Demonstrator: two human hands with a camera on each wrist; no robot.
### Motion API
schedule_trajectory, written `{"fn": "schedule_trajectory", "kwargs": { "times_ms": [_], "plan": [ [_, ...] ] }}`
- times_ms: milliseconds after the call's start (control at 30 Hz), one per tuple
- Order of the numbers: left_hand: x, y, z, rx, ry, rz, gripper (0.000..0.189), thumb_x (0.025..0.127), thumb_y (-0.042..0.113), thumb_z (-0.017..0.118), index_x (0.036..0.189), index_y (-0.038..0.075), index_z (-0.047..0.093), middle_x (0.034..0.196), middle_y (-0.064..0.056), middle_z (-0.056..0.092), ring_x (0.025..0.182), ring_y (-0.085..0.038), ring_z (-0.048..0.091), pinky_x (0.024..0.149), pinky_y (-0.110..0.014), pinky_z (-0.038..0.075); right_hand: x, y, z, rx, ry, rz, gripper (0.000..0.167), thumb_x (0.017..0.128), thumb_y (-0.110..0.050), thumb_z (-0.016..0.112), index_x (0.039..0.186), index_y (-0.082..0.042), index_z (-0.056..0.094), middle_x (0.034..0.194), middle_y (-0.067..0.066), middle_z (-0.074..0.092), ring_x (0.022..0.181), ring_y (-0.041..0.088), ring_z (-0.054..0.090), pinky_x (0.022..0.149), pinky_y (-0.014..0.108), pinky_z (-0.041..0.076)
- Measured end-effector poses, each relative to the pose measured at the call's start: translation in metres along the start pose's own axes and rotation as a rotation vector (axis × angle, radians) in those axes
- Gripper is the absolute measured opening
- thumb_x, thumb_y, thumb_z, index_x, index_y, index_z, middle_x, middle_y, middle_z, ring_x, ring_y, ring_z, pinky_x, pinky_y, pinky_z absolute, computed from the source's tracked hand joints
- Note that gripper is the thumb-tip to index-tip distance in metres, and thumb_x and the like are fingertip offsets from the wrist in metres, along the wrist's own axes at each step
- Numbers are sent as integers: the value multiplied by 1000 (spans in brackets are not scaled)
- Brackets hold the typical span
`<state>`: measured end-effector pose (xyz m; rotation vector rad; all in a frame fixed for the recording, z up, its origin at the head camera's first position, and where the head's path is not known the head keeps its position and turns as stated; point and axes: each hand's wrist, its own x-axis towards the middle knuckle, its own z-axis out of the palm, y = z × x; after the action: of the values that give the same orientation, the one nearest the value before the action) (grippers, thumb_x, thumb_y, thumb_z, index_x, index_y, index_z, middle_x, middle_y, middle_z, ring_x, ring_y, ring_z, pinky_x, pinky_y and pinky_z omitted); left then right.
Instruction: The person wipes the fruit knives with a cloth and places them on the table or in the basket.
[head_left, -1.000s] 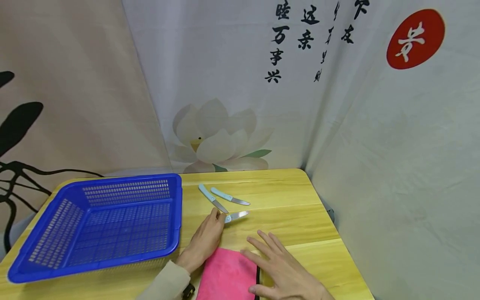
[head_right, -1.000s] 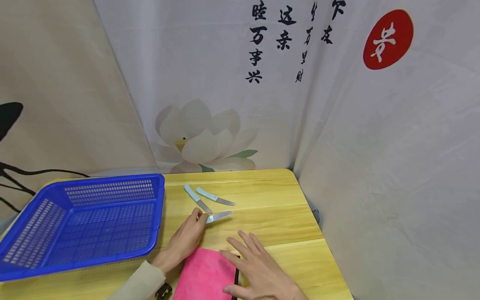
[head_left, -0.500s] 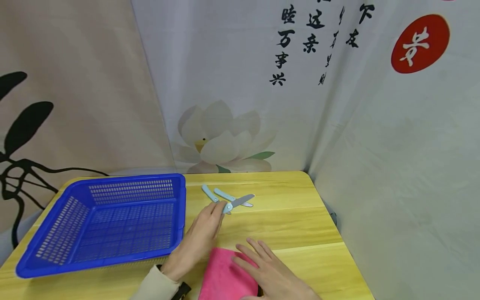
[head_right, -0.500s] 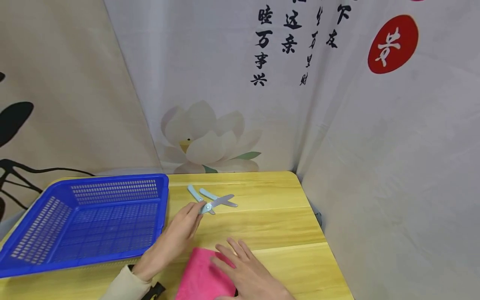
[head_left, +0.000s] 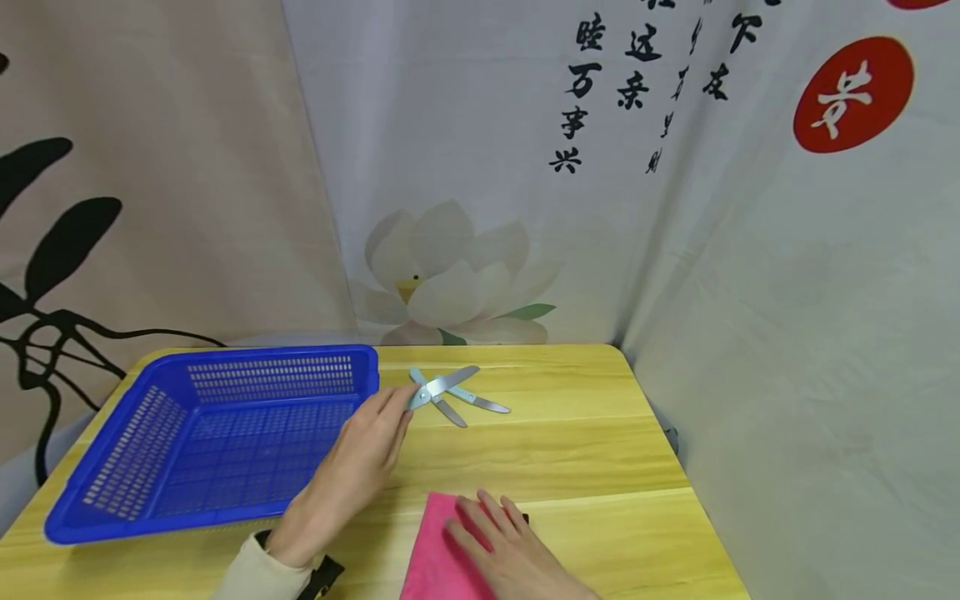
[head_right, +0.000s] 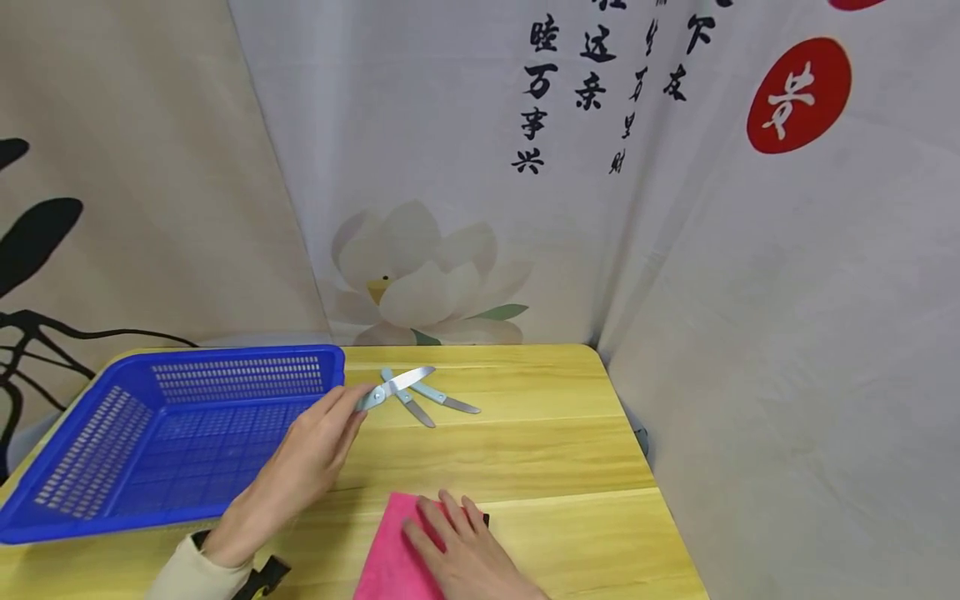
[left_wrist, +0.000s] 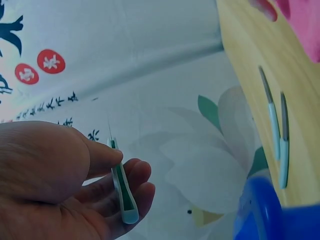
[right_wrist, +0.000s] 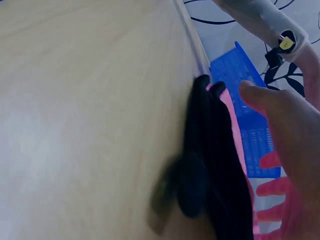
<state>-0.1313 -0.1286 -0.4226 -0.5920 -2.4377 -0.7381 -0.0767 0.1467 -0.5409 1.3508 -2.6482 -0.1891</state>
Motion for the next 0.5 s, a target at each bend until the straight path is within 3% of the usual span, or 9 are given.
{"fn": "schedule_trajectory", "kwargs": {
  "times_ms": [267, 500],
  "plan": [
    [-5, -8, -7, 3, -6, -21, 35, 105, -8, 71, 139, -1, 71, 107, -12, 74, 92, -20, 69, 77, -40, 66, 5, -11, 15, 13, -18, 9, 92, 105, -91, 32, 176, -33, 36, 178, 11, 40, 154, 39, 53, 118, 56, 55],
    [-11, -12, -8, 6, 22, -9, 35, 102, -10, 73, 136, 0, 72, 99, -7, 69, 84, -14, 61, 71, -35, 62, 9, -9, 16, 52, 43, 9, 80, 105, -89, 39, 170, -42, 44, 170, 7, 48, 140, 34, 59, 107, 50, 58]
  ]
}}
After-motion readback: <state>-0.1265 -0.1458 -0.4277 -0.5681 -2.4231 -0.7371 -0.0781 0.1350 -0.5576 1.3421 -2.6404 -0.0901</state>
